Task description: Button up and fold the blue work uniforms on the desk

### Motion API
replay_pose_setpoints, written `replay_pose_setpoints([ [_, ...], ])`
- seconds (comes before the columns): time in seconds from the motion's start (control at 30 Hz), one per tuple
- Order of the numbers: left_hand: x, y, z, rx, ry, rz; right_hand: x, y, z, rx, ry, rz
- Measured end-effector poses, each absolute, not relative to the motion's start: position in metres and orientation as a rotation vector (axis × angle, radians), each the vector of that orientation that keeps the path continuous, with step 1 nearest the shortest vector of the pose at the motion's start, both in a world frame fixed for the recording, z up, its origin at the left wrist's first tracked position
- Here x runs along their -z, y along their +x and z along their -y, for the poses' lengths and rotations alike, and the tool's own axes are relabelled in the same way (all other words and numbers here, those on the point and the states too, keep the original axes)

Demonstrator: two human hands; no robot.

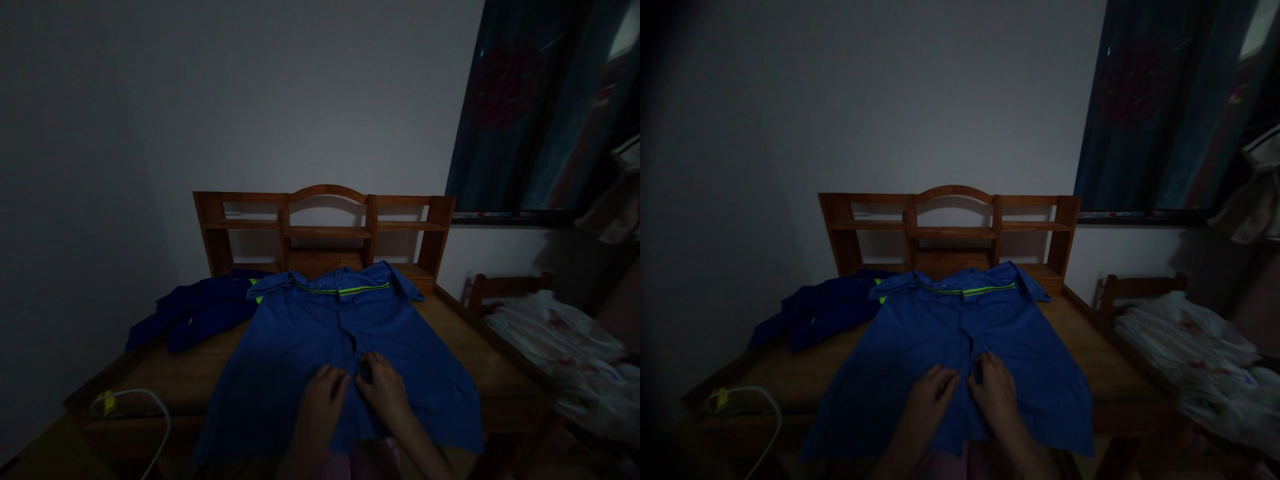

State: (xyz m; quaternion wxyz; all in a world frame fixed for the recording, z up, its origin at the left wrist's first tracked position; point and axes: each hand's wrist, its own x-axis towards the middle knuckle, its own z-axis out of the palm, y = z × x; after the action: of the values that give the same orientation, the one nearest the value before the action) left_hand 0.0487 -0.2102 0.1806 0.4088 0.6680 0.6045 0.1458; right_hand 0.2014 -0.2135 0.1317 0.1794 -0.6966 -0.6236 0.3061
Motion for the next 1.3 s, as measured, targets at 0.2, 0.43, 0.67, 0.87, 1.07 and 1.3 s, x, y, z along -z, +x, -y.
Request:
replay_pose_setpoints([
  [0.2,-0.141,0.042,0.179,-0.329,1.631,-1.406,-0.116,0.217,0.197,-1.189,-1.925,1.556],
  [0.43,-0.143,0.049,0.174,-0.363,1.529,-1.414,-0.112,0.247,0.189,-1.723,-1.453,1.04],
  [0.67,-0.12,0.061,0.181,-0.505,1.357,-1.392,-0.123,0.216,0.204,-1.55,-1.477,1.184],
  [0.87,-0.116,0.051,0.189,-0.595,1.171,-1.311,-0.127,0.212,0.218,-1.351,-1.553,1.262],
  [1.07,-0.124,0.048,0.185,-0.598,1.125,-1.234,-0.129,0.209,0.214,-1.374,-1.567,1.256],
  [1.3,-0.126,0.046,0.185,-0.603,1.156,-1.238,-0.118,0.21,0.207,-1.485,-1.577,1.224],
])
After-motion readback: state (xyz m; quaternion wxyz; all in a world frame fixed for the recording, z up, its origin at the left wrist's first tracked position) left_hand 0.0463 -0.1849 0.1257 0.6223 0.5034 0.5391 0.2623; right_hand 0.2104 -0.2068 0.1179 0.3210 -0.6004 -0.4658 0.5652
